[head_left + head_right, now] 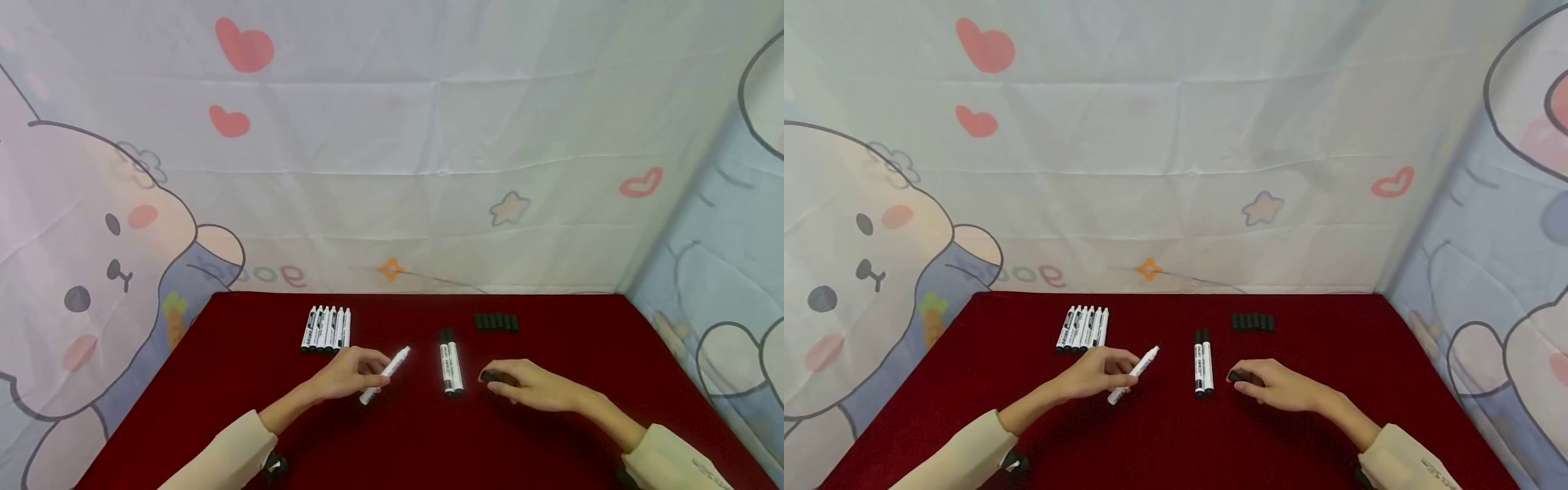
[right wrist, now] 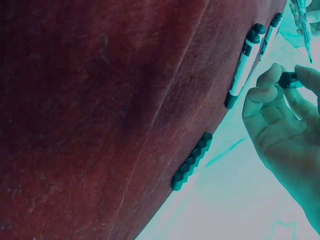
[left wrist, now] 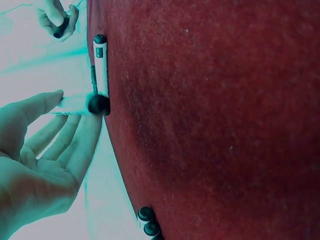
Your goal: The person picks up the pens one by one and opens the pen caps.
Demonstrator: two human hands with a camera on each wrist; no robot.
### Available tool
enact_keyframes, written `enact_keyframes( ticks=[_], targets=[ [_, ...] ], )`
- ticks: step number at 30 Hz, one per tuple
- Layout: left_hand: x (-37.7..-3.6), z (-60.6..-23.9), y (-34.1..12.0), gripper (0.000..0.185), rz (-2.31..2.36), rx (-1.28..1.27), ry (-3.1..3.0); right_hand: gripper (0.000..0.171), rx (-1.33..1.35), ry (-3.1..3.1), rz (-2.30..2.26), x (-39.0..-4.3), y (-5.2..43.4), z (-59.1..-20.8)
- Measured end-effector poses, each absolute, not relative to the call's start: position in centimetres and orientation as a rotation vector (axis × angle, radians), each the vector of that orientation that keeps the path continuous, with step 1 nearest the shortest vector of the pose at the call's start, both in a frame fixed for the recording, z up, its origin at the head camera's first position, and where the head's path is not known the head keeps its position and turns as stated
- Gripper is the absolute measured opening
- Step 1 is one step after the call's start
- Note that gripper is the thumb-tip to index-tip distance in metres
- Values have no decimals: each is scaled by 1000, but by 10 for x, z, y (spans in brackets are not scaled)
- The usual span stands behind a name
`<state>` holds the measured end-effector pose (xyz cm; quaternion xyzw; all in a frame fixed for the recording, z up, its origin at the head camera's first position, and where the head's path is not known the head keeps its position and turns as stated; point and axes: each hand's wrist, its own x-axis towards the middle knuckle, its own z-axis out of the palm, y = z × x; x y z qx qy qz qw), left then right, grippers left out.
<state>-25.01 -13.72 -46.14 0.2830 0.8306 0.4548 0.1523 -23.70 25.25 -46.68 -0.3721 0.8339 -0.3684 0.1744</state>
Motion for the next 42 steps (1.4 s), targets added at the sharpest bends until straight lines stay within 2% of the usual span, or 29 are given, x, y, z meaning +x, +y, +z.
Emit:
enact_keyframes(
  ticks=[20,42],
  targets=[
    [-253,-469,-153,51,1582,359,2335,32,-1039,2332,-1008,-235,246,-470],
    [-258,-471,-184,46,1641,168,2449,31,-1058,2316,-1006,-233,247,-474]
  ],
)
